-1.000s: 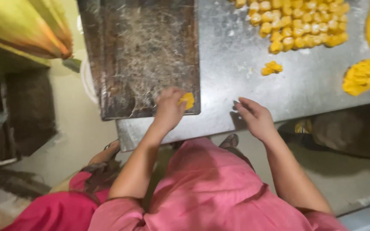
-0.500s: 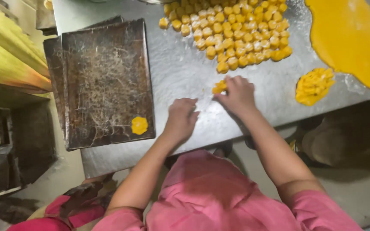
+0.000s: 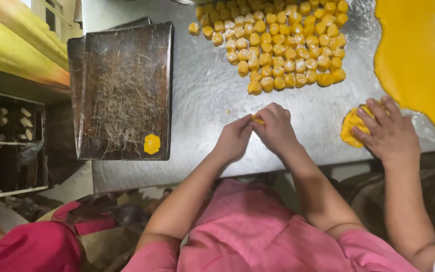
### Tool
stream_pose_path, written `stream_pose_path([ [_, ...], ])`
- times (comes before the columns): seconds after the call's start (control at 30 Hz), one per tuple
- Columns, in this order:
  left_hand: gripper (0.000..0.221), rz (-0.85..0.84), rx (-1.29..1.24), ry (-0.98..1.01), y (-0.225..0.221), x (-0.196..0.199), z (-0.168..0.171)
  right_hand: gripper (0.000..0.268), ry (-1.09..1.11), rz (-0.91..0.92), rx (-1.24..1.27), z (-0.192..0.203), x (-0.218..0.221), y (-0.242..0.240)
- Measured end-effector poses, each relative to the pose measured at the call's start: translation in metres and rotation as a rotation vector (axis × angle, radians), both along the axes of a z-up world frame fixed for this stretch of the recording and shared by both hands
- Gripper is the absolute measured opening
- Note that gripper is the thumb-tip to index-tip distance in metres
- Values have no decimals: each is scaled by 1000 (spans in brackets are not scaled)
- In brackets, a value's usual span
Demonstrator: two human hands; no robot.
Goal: Shaping small pieces of yellow dough and arranging them on a baking tray
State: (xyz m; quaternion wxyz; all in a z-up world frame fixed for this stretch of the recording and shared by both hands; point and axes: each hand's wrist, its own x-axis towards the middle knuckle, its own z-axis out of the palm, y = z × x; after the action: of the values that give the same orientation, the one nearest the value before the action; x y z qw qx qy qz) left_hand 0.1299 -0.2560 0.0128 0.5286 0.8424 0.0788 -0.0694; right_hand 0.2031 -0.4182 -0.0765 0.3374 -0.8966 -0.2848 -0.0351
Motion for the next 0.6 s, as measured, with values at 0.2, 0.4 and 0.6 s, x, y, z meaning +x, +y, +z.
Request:
stream_pose_path([
  [0.2, 41, 49, -198, 15, 4, 13, -28, 59, -157, 68, -211, 36, -14, -11],
  [0.4, 38, 50, 478, -480, 18, 73, -23, 41, 12, -74, -87, 27, -15, -21],
  [0.6, 33, 55, 747, -673, 8, 113, -111, 11, 896, -544, 1276, 74, -29, -29],
])
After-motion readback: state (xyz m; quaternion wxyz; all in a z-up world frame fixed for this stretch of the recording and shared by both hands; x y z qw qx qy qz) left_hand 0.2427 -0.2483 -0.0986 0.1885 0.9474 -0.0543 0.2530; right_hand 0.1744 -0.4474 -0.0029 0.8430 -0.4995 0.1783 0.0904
